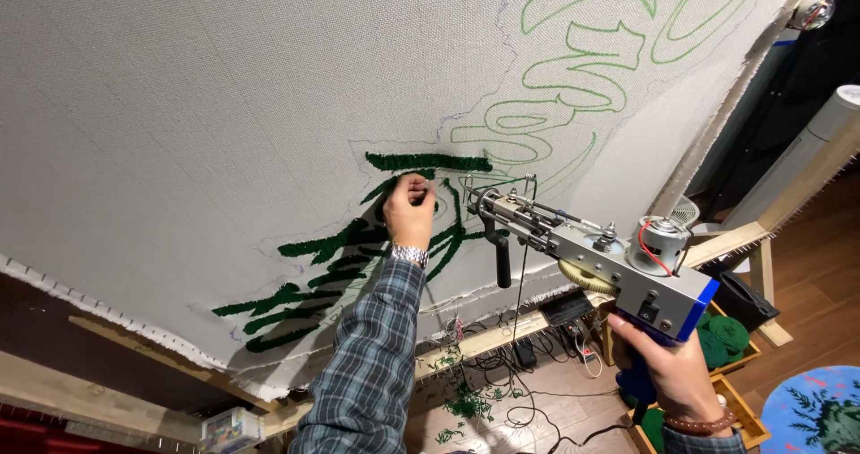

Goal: Using a tufting gun to apply yarn to a canvas on a vertical frame to create a rug design

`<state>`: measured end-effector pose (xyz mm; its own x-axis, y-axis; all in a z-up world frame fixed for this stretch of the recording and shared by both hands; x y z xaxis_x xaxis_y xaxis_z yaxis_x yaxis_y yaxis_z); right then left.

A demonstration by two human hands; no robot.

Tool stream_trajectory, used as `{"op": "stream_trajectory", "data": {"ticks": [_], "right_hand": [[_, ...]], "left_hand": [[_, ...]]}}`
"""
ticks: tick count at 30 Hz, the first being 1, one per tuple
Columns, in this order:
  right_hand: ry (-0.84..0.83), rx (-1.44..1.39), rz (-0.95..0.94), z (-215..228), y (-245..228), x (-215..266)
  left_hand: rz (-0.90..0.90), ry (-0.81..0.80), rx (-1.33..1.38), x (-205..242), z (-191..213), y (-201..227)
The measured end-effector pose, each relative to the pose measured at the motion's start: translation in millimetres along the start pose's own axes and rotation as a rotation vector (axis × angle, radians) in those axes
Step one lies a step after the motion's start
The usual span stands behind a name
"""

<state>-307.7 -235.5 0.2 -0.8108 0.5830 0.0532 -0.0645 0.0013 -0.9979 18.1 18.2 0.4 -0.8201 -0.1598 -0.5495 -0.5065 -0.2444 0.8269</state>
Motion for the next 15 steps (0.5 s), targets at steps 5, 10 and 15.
{"op": "stream_trajectory", "data": {"ticks": [5, 10, 15], "right_hand": [[0.015, -0.032, -0.079, -10, -6, 4], [-0.022, -0.002, -0.053, -18, -4, 5], [-0.064, -0.076, -0.024, -32, -1, 4]], "left_hand": [[-0.106, -0.057, 0.106, 38, 2, -3], [0.002, -0.346, 0.195, 86, -11, -16], [0.663, -0.729, 0.473, 116, -37, -27]]}}
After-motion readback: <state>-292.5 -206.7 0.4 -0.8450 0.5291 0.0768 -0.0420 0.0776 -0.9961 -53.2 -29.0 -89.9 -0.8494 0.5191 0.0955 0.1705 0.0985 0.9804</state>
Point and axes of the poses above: each hand's wrist, its own x-axis away from the middle knuckle, its own z-axis out of the back of the hand, y = z × x, the point moved 1 cm from there along -x, towards the middle knuckle, and after that the axes turned 8 degrees about x, right-handed, at the moved point
